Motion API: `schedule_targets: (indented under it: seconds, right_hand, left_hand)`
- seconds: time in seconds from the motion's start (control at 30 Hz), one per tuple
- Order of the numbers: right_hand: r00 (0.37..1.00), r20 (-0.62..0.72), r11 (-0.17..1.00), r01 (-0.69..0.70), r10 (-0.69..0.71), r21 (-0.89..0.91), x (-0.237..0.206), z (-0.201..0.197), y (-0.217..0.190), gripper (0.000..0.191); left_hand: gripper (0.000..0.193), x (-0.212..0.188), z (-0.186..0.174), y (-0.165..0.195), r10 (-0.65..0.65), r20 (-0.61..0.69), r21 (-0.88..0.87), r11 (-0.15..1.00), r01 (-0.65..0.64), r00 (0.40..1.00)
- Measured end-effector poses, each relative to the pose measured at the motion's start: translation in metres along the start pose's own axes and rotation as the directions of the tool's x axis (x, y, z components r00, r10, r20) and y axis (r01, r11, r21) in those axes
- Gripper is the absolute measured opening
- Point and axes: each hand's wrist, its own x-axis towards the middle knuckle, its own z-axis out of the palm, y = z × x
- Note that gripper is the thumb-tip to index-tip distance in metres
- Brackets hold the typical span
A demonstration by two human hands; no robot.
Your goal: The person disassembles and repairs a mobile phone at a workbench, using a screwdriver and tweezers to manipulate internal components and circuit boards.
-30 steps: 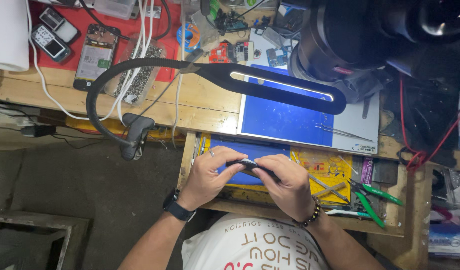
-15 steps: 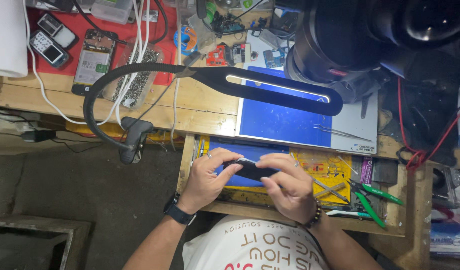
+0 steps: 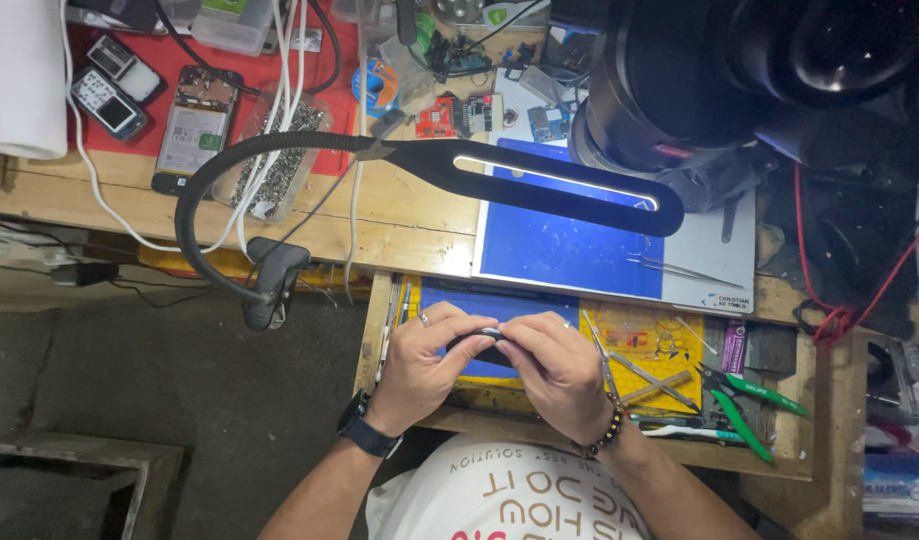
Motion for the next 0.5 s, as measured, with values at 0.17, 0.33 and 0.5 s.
schedule_targets:
  seconds: [0.17, 0.33, 0.5]
  right_hand:
    - [0.999, -0.032, 0.999, 0.033, -0.033, 0.015, 0.0, 0.006, 0.0, 0.022]
    - [1.0, 0.019, 1.0, 0.005, -0.005, 0.006, -0.001, 0.001, 0.002, 0.024]
    - [0.969, 0.165, 0.983, -0.175, 0.183, -0.063, -0.008, -0.013, 0.006, 0.022]
  left_hand:
    - [0.015, -0.002, 0.0, -0.003, 0.002, -0.005, 0.009, 1.0, -0.002, 1.0]
    - [0.016, -0.008, 0.0, -0.008, -0.032, -0.032, 0.017, 0.999, 0.033, 0.999]
    - [0.012, -0.017, -0.009, -0.012, -0.07, -0.064, 0.021, 0.997, 0.071, 0.995]
